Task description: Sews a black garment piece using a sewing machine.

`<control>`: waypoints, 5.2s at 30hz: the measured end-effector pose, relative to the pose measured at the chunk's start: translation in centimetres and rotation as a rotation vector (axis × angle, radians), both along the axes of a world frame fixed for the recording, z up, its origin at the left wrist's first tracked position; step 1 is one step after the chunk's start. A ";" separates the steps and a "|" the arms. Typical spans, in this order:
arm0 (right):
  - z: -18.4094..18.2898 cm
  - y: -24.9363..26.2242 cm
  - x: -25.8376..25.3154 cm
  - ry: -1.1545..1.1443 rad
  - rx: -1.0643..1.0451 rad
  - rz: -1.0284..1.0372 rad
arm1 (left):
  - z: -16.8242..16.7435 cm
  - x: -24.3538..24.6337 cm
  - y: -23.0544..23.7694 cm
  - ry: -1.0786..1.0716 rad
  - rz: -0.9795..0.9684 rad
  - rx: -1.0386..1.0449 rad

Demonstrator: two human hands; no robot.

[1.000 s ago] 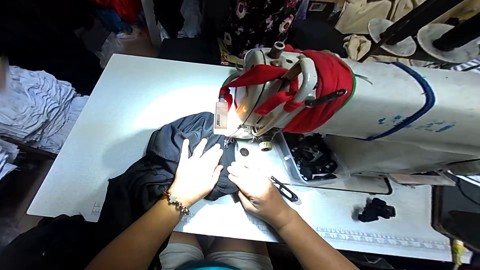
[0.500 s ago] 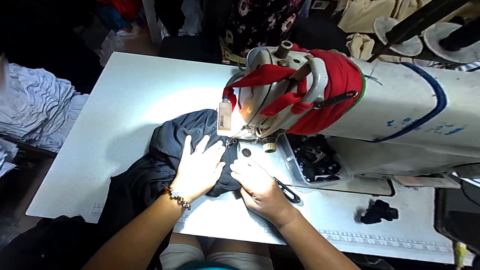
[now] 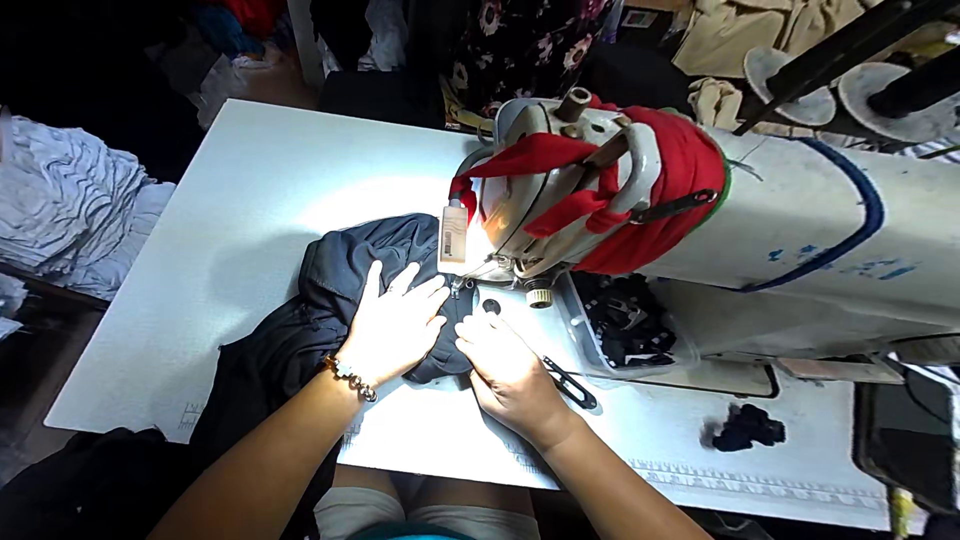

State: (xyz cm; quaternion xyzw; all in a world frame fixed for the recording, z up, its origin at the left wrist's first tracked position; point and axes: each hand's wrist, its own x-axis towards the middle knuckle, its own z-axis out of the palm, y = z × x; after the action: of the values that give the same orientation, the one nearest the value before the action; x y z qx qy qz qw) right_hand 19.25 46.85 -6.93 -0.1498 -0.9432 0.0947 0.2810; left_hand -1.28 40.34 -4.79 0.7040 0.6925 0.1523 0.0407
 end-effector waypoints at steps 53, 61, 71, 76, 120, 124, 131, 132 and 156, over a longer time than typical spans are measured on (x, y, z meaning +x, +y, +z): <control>0.0 -1.0 1.3 0.015 0.027 0.086 | 0.7 2.6 -3.0 0.017 0.139 -0.054; 0.2 -0.1 0.5 -0.012 0.015 0.061 | 0.7 1.9 -1.7 0.027 0.145 -0.088; 0.1 1.9 -1.3 0.033 0.045 0.062 | 0.9 -0.2 -1.2 -0.005 0.059 -0.024; -0.1 2.4 -1.2 0.035 0.054 0.074 | 3.0 -1.2 -4.4 0.059 -0.316 0.278; 0.2 -0.9 0.2 0.016 -0.031 0.010 | 0.5 1.5 -2.0 0.030 0.116 -0.083; 0.3 0.2 -0.3 0.004 -0.015 0.021 | 0.0 0.5 -2.2 0.012 0.045 0.057; 0.9 -2.2 0.2 -0.019 0.014 0.042 | 2.6 1.6 -6.9 -0.212 -0.427 0.286; 0.7 -3.2 0.6 0.009 0.015 0.048 | 2.6 2.1 -7.2 -0.222 -0.399 0.275; 0.0 -4.5 1.9 0.030 -0.025 -0.041 | 0.1 2.4 -5.4 0.042 0.105 -0.019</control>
State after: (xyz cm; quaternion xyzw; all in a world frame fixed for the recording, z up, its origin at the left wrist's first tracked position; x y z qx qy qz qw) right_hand 21.16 42.34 -6.97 -0.1712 -0.9343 0.1031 0.2950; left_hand 1.14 34.94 -4.67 0.6692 0.7307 0.1328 0.0249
